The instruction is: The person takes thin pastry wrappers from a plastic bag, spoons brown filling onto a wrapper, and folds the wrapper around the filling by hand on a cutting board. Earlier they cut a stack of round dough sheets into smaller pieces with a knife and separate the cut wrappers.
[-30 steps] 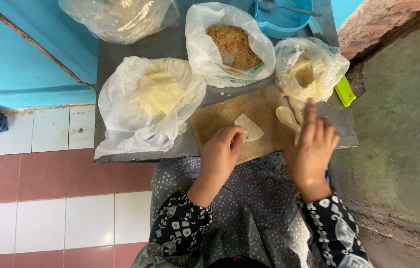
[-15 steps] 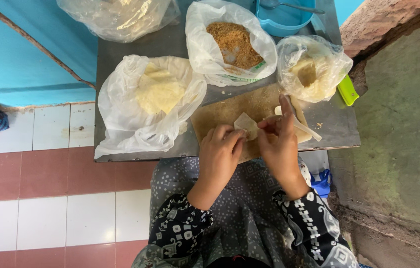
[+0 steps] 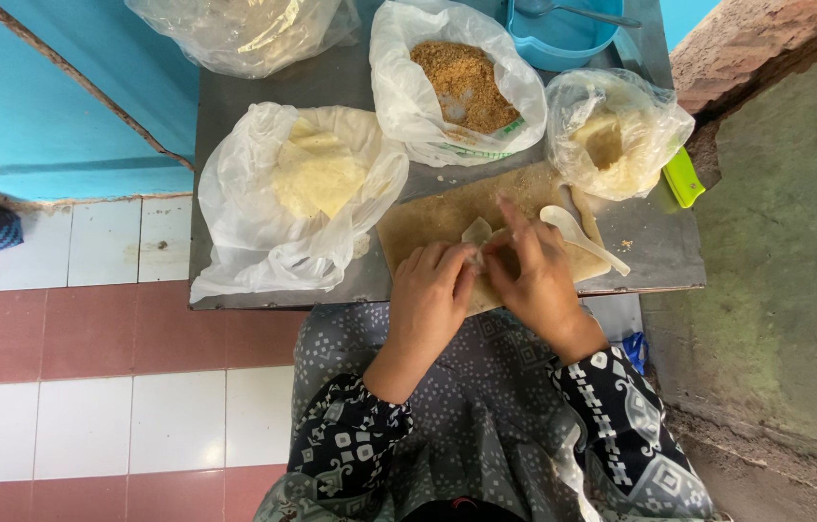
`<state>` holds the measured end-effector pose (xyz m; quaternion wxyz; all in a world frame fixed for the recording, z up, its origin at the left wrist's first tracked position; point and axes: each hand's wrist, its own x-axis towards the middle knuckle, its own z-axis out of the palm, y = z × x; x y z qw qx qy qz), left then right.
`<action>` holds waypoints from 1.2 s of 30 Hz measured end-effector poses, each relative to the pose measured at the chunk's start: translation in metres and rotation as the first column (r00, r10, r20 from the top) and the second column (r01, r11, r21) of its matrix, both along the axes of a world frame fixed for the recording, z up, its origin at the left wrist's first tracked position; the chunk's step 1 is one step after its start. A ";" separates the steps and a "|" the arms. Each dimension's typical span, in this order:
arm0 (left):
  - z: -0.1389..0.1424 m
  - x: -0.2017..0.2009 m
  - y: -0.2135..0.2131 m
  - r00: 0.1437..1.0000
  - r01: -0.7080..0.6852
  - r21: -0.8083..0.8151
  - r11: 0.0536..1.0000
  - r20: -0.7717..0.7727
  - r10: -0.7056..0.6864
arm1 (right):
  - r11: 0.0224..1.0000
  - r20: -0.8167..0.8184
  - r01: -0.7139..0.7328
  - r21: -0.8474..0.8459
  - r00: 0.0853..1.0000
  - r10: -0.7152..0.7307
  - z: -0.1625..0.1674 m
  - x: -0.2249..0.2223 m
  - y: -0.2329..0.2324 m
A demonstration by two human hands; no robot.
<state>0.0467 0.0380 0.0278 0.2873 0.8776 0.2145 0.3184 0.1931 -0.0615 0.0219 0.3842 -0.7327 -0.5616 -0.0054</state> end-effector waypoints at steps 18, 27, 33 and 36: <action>0.005 -0.007 0.033 0.947 0.320 0.121 0.940 -0.073 -0.313 | 0.996 -0.113 0.054 0.067 0.993 -0.046 -0.009 0.003 -0.003; -0.010 0.017 0.053 0.932 0.361 0.198 0.911 -0.114 -0.344 | 0.991 -0.178 0.110 0.071 0.979 -0.096 -0.011 -0.001 0.002; -0.011 0.027 0.061 0.933 0.308 -0.063 0.949 -0.173 -0.315 | 0.994 -0.109 0.106 0.002 0.988 -0.105 -0.002 0.003 0.004; -0.010 0.022 0.063 0.939 0.332 0.103 0.938 -0.126 -0.319 | 0.991 -0.374 0.117 -0.064 0.918 -0.132 -0.006 0.005 0.011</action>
